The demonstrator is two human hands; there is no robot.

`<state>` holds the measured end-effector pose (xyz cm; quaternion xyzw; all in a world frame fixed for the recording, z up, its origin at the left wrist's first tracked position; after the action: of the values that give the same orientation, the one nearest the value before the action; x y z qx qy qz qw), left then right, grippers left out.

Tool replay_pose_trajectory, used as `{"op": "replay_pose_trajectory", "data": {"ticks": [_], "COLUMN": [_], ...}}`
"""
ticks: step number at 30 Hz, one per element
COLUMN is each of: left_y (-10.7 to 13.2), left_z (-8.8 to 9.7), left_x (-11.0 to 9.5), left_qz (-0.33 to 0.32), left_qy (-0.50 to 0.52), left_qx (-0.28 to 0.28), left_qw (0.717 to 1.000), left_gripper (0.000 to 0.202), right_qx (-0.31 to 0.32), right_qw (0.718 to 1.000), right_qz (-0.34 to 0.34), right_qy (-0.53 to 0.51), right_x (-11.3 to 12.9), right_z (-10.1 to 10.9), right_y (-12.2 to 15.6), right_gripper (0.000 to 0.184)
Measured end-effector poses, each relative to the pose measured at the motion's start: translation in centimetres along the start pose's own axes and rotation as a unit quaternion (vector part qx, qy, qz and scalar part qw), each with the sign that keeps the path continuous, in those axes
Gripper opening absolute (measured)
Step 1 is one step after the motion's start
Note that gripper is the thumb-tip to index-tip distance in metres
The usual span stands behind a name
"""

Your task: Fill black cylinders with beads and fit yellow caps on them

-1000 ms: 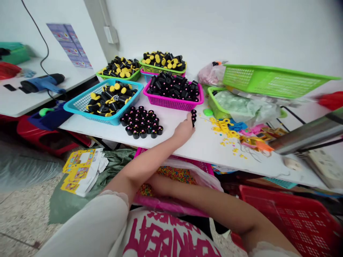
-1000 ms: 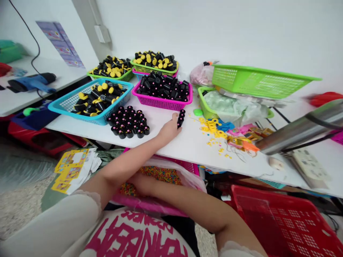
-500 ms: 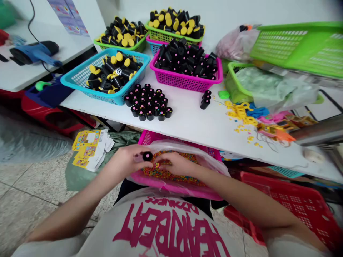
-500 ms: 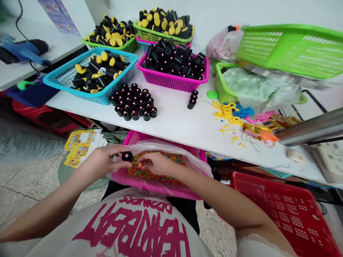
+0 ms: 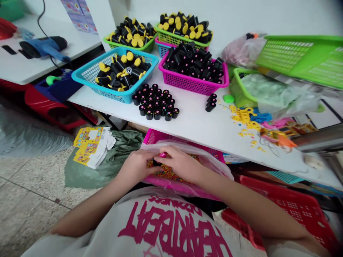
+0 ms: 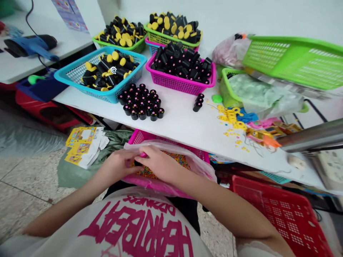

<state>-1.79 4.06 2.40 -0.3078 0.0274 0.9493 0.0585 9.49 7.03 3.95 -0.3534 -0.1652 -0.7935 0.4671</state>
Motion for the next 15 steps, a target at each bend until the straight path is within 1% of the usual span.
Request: {"op": "replay_pose_trajectory", "data": {"ticks": [4,6,8,10,12,13,15], "left_y": [-0.1,0.0,0.0,-0.1,-0.6,-1.1,-2.5], "left_z": [-0.1,0.1,0.7,2.2,4.6,6.2,9.1], "left_x": [-0.1,-0.2,-0.4,-0.1,1.0,1.8,3.9], "left_qz": [-0.003,-0.009,-0.017,-0.009,0.026,0.052,0.108], "left_qy": [0.01,0.009,0.021,0.038,0.033,0.018,-0.023], "left_qx": [-0.001,-0.008,-0.019,-0.045,-0.102,-0.142,-0.214], "left_qw": [1.0,1.0,0.999,0.998,0.994,0.988,0.97], "left_gripper": [0.021,0.021,0.026,0.031,0.033,0.034,0.04], "right_qx": [-0.008,-0.011,-0.012,0.007,0.05,0.079,0.142], "right_qw": [1.0,0.999,0.997,0.992,0.988,0.986,0.979], "right_qz": [-0.005,0.015,0.044,0.051,0.024,0.003,-0.032], "right_qy": [0.011,0.029,0.066,0.112,0.142,0.148,0.145], "right_x": [0.8,1.4,1.8,1.4,0.1,-0.9,-3.0], "right_z": [0.5,1.3,2.2,2.8,2.4,1.8,-0.1], "right_y": [0.0,0.0,0.3,0.7,1.3,1.6,2.2], "right_gripper": [0.023,0.025,0.033,0.044,0.047,0.045,0.037]}}
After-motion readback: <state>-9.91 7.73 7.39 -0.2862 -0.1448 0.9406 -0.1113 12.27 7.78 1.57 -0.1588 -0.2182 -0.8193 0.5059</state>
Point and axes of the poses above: each hand's wrist, its own y-axis away from the middle knuckle, its own z-axis out of the back of the hand, x = y × z, the point moved 8 cm from there along -y, towards the middle knuckle, and after that the axes turned 8 degrees about z, right-handed, at the moved point
